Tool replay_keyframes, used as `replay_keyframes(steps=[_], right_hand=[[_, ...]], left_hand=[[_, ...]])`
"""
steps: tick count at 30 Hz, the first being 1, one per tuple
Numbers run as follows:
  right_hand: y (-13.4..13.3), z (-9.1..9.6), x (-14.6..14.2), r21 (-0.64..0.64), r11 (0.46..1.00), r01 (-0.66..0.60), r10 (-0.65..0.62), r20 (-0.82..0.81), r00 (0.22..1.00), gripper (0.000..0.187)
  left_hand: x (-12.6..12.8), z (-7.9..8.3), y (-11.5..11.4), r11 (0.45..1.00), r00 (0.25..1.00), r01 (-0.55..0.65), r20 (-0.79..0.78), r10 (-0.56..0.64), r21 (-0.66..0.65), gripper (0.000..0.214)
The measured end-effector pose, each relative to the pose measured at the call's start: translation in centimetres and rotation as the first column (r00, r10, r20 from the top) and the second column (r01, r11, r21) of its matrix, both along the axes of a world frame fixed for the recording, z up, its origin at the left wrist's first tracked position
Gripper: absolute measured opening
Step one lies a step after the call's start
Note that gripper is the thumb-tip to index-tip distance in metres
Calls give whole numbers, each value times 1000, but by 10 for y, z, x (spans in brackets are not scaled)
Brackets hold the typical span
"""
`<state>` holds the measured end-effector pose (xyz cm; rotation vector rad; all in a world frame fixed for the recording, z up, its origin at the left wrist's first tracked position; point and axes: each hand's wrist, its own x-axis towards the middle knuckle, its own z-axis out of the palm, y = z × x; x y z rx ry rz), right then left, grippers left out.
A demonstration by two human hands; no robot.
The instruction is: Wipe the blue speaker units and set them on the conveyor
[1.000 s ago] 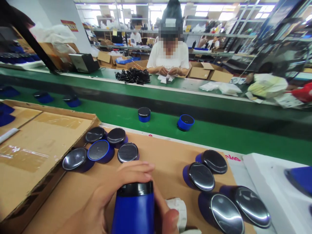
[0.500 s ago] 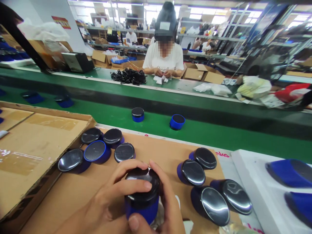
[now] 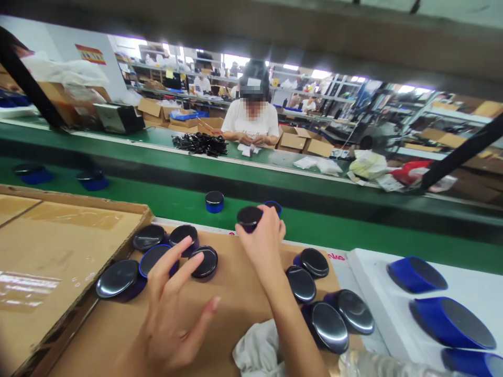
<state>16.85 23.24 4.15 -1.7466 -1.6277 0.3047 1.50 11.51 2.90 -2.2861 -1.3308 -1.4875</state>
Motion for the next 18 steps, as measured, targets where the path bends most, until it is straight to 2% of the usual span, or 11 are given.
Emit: replay_keyframes(steps=[4, 8, 11, 14, 16, 18], right_hand=[[67, -13, -10, -87, 983, 163, -139, 235, 962, 56], [89, -22, -1, -250, 934, 257, -184, 282, 942, 53], [87, -20, 9, -272, 938, 214, -144, 253, 957, 47], [72, -7, 11, -201, 965, 165, -125, 198, 972, 45], [50, 5, 7, -117, 989, 91, -74, 141, 987, 46], [17, 19, 2, 5, 998, -60, 59, 81, 995, 54]], left_hand=[[0, -1, 1, 1000, 1000, -17, -23, 17, 10, 51], [-1, -2, 2, 999, 999, -32, -40, 32, 10, 47], [1, 0, 1, 999, 998, -41, -57, 39, -29, 45], [5, 2, -3, 995, 1000, -21, 2, 21, -96, 45], [7, 2, -6, 986, 995, -10, 98, 27, -168, 45], [8, 1, -7, 962, 974, 38, 227, 25, -271, 48]])
